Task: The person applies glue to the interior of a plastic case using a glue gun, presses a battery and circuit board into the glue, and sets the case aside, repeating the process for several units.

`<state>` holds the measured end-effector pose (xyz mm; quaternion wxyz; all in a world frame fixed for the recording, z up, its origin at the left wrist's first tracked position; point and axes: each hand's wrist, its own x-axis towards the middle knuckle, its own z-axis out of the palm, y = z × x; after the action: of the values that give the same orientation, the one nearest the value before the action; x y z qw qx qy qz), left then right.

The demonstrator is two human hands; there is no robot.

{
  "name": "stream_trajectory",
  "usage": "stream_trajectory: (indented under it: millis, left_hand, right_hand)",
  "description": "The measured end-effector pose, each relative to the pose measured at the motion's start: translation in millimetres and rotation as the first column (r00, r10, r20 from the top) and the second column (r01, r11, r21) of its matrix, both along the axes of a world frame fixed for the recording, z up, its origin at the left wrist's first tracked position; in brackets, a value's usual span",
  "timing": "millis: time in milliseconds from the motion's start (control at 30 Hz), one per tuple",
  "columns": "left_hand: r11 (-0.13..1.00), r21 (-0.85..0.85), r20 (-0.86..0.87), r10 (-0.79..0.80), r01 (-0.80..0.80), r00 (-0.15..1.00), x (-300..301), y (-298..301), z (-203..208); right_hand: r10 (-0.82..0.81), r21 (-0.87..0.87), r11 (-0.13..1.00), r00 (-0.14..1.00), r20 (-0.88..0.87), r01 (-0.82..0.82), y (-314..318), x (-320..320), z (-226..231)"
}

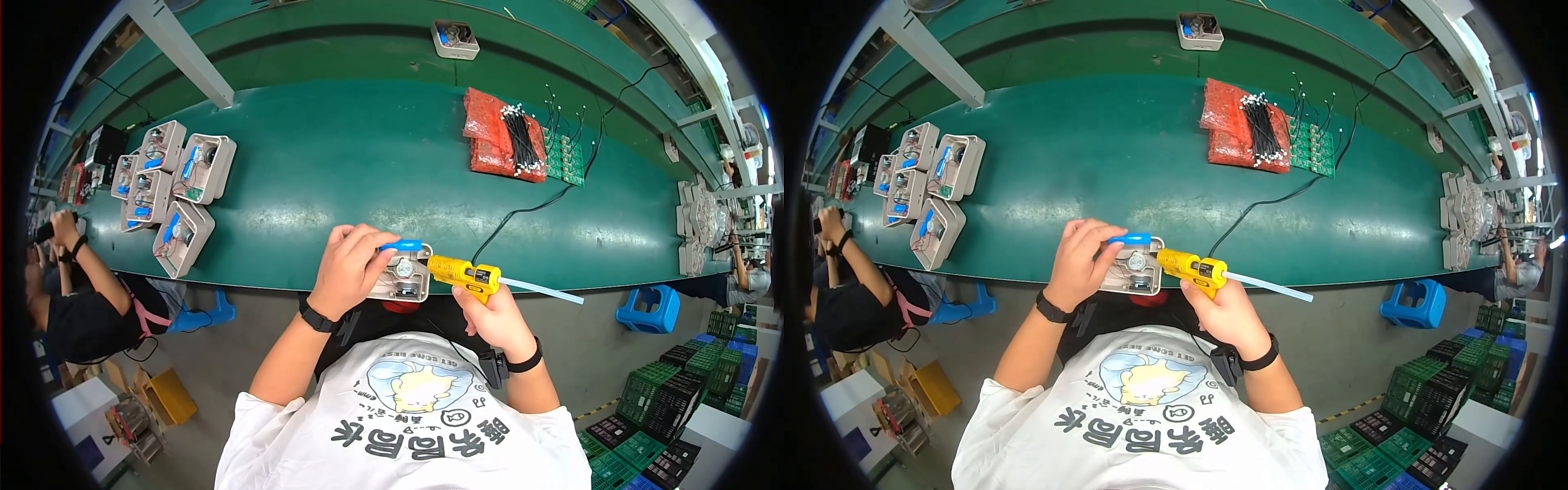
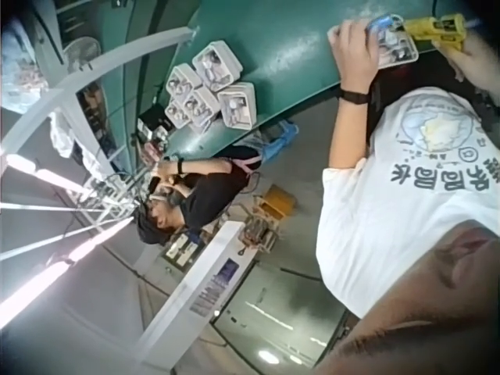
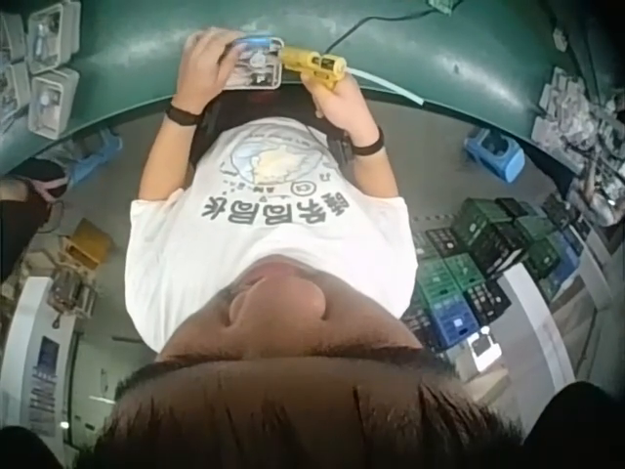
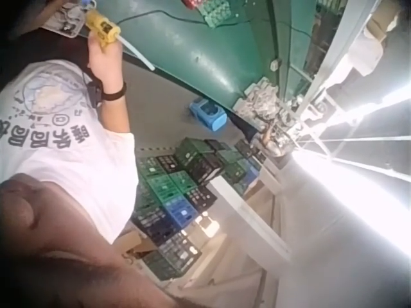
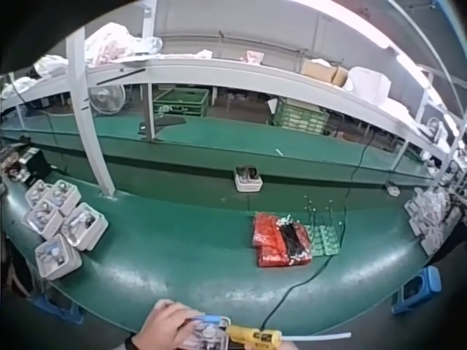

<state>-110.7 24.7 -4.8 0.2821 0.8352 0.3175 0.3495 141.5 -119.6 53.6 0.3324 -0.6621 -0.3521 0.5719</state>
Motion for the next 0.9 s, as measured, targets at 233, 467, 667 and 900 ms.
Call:
stream_trajectory:
  millis: [233,467,667,900]
  left_hand:
    - [0.994,0.017,-0.112,-0.104,0.106,0.988,-0.4,4.9,8.2]
    - [0.993,0.047,-0.148,0.115,-0.109,0.982,1.8,-3.5,6.6]
    - [0.960,-0.226,-0.088,0.149,-0.165,0.985,4.7,12.2,-3.7]
    - [0.917,-0.383,-0.206,0.030,-0.109,0.978,-5.9,11.8,-9.9]
  right_hand:
    - [-0.028,-0.021,0.999,0.998,-0.052,0.027,0.4,4.9,-1.2]
    - [-0.081,0.079,0.992,0.983,-0.162,0.095,6.7,1.7,-12.5]
    - [-0.033,-0.019,0.999,0.999,-0.022,0.032,6.2,0.3,-23.8]
    - [-0.028,0.047,0.999,0.995,0.091,0.024,-0.4,-7.1,-6.7]
